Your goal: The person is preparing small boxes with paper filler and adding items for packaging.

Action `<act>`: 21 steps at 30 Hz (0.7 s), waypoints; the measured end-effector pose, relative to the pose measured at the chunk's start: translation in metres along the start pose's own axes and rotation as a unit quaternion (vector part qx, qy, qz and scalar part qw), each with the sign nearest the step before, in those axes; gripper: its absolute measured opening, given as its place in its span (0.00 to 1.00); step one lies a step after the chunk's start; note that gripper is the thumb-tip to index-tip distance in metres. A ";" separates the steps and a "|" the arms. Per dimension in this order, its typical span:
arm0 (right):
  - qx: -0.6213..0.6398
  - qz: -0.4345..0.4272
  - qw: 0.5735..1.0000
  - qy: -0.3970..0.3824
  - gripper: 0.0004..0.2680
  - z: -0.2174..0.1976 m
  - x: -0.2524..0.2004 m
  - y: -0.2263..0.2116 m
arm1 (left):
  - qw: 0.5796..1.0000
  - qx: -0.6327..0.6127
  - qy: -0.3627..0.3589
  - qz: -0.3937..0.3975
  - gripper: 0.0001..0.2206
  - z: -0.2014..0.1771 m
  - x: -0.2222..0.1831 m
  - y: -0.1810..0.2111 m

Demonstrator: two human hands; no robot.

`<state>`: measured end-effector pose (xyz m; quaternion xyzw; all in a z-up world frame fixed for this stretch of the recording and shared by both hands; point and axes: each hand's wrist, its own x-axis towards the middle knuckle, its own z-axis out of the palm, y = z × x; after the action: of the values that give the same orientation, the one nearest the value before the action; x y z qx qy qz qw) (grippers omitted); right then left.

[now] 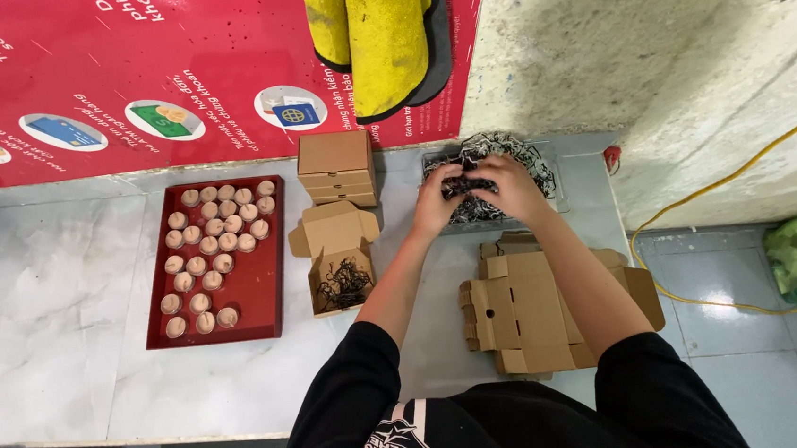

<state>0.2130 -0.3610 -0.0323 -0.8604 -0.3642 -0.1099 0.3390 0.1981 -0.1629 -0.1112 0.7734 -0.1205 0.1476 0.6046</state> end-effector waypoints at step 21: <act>0.252 0.272 0.926 0.068 0.07 -0.024 0.004 0.033 | 0.928 0.338 0.109 0.114 0.32 -0.003 0.000 0.095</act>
<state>0.2400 -0.3915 -0.0293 -0.8033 -0.1080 0.0234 0.5853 0.1635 -0.1826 -0.0253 0.8923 -0.0845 0.3306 0.2956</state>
